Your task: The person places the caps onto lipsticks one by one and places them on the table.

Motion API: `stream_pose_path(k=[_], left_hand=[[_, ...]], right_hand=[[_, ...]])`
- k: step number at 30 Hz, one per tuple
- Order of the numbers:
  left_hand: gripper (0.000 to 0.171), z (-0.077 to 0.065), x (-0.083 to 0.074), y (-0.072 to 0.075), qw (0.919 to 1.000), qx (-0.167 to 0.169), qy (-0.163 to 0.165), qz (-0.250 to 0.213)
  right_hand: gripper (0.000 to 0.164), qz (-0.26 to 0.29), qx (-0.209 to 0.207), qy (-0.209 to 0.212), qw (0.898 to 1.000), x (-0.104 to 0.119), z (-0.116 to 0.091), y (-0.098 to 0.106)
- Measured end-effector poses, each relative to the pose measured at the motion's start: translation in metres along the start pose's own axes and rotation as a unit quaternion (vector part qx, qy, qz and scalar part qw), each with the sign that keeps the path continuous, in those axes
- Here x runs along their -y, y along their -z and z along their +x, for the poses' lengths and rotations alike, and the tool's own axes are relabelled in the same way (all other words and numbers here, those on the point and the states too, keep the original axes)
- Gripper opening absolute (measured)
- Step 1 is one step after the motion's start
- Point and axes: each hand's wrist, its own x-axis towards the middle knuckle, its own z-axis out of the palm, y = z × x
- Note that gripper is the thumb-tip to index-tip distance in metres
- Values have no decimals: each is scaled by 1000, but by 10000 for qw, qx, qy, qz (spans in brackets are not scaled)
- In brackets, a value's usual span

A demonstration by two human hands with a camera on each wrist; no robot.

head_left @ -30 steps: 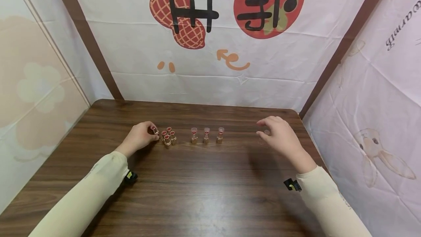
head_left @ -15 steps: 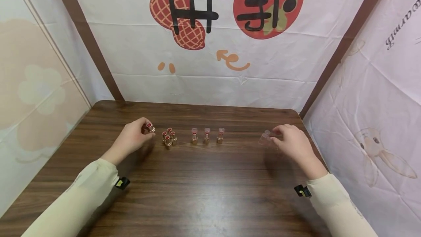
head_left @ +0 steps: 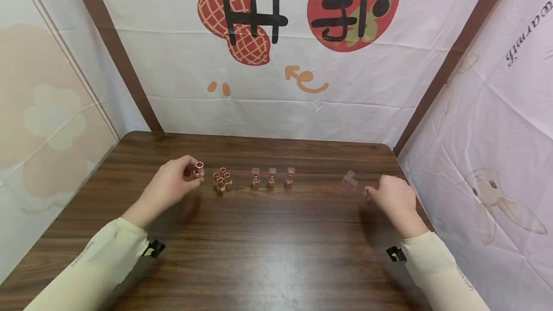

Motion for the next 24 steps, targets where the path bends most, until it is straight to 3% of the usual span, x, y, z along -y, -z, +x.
stream_pose_path(k=[4, 14, 19, 24], left_hand=[[19, -3, -6, 0, 9999, 36, -138, -8], [16, -7, -13, -3, 9990, -60, -438, -64], [17, -6, -17, -1, 9981, -98, -598, -127], [16, -8, -21, 0, 9983, -140, -528, -195]], right_hand=[[49, -77, 296, -285, 9991, -2, 4, -7], [41, 25, 719, -511, 9961, -8, 9, -16], [41, 15, 758, -444, 9961, -11, 8, -13], [40, -50, 569, -394, 9976, -11, 3, 3]])
